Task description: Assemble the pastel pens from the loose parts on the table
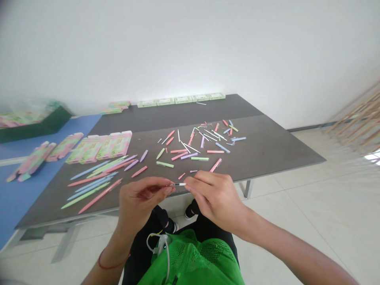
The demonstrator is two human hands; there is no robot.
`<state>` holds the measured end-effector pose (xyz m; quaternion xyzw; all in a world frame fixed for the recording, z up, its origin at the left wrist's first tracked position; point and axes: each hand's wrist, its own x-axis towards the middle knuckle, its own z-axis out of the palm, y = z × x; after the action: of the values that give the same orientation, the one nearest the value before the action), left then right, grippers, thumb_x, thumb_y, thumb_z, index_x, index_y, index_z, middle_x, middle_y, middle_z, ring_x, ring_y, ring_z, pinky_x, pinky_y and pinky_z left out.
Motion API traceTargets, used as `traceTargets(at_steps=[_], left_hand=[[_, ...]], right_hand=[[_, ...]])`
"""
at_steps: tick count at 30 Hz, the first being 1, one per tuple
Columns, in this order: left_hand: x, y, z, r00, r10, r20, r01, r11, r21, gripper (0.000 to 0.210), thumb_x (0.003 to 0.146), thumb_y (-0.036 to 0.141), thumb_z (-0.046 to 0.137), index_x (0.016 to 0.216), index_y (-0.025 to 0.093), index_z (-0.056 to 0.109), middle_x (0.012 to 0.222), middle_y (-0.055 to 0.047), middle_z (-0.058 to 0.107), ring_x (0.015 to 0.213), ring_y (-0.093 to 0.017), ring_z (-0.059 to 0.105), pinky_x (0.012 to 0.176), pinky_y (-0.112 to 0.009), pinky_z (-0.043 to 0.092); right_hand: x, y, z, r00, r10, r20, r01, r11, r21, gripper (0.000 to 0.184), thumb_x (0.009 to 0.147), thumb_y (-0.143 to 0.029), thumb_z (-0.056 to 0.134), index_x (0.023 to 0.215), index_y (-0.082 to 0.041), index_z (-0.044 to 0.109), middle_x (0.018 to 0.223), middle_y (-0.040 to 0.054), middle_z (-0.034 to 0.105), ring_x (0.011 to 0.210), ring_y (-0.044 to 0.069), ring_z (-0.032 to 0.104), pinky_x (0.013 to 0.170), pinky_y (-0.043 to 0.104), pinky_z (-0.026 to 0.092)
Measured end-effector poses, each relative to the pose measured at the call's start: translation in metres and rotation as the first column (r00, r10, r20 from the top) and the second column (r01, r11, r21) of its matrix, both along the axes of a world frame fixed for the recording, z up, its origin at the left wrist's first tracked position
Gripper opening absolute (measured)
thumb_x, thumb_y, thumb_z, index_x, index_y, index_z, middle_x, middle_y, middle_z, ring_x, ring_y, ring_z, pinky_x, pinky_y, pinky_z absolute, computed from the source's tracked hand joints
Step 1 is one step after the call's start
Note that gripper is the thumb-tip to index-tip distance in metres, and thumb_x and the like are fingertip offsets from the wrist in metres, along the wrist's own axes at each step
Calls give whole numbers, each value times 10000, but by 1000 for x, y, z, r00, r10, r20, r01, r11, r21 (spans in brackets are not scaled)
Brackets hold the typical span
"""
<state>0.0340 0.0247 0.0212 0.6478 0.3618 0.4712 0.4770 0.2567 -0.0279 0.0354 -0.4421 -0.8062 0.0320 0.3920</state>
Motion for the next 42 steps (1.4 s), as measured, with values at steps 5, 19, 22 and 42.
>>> traceTargets(at_steps=[5,19,22,42], left_hand=[[0,1,2,999,-9,-35,10,1000,27,56,837,190,842,890,206,849,817,-31,833,704,-169,788,702,-238,670],[-1,1,3,997,-45,-60,50,996,77,67,843,159,827,897,195,809,808,-15,805,711,-141,757,705,-208,641],[-2,1,3,997,-49,-61,54,996,68,79,845,165,824,916,195,809,822,-21,806,718,-147,757,711,-224,646],[-7,-1,-6,998,54,-34,-50,993,108,41,883,218,781,907,185,779,833,-31,778,698,-144,717,688,-237,621]], right_hand=[[-3,2,-1,1000,15,-3,-15,1000,-17,177,1039,-122,585,1127,-170,731,961,77,765,778,177,678,688,296,496],[-9,3,-2,1000,-2,3,2,999,34,182,1046,-141,584,1152,-187,725,997,87,783,825,191,720,723,307,550],[-10,3,-2,1000,-12,-6,12,999,35,181,1045,-147,589,1142,-195,734,994,84,787,831,192,729,727,305,562],[-4,3,1,999,-43,-25,45,996,71,168,1031,-147,619,1129,-206,742,995,81,801,833,194,745,717,306,587]])
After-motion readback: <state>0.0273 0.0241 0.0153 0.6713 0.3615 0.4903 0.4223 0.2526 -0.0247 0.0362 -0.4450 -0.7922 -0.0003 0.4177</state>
